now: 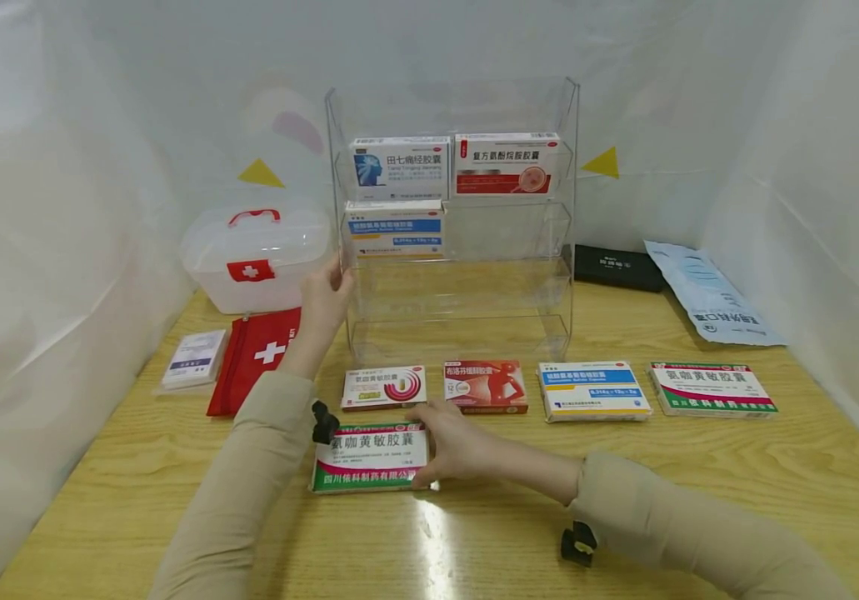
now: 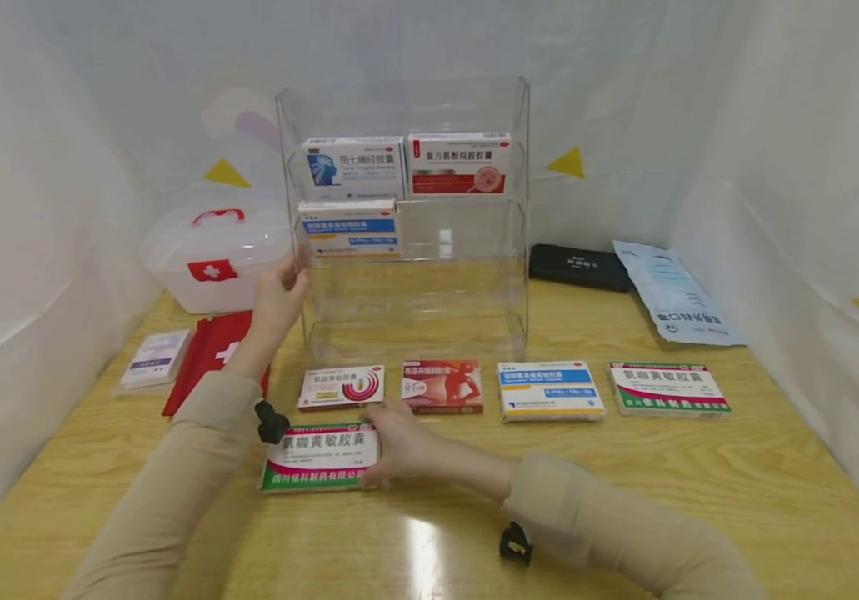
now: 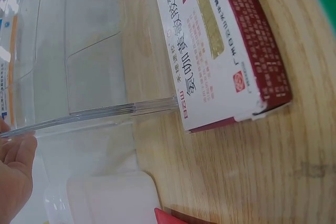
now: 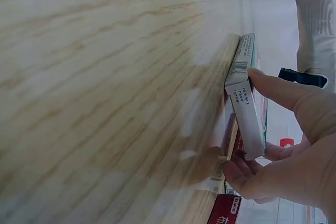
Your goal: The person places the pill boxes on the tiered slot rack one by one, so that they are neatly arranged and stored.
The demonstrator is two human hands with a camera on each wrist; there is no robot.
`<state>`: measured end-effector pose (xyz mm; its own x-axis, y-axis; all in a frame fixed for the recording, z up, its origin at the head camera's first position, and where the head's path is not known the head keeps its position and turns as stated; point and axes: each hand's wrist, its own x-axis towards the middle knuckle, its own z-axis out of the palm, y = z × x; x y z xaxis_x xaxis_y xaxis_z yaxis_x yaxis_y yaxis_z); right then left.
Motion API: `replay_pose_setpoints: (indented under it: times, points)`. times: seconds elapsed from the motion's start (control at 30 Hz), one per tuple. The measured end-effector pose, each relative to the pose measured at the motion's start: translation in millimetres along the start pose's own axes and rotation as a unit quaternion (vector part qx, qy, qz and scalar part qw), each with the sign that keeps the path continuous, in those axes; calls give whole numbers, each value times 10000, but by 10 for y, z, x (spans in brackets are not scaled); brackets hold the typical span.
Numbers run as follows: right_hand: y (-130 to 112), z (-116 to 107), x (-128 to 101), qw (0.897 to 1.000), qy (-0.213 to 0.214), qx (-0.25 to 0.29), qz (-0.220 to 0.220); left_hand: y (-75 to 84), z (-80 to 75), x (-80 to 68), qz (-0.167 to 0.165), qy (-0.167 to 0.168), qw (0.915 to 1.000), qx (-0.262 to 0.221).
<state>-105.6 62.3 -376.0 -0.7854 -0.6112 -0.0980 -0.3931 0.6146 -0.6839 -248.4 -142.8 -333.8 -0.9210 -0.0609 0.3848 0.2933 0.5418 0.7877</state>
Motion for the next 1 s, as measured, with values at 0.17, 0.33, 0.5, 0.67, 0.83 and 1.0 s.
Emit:
replay_pose_setpoints:
  times: [0.17, 0.33, 0.5, 0.67, 0.83, 1.0]
  points:
    - [37, -17, 3, 9995, -132, 287, -72, 10, 4, -6, -36, -24, 10000, 19]
    - [144, -22, 12, 9941, -43, 1074, 111, 24, 2, -3, -11, -21, 10000, 38]
    - [250, -56, -11, 9856, 162, 1657, 296, 39, -2, -10, -51, -26, 10000, 37]
    - [342, -140, -103, 9766, 306, 2115, 255, 24, 2, -12, -67, -50, 10000, 10]
    - [433, -271, -220, 9656, 355, 2522, 528, 18, -3, -12, -180, -76, 9998, 53]
    - [520, -420, -334, 9652, 327, 2518, 626, 19, -8, -13, -165, -88, 9998, 84]
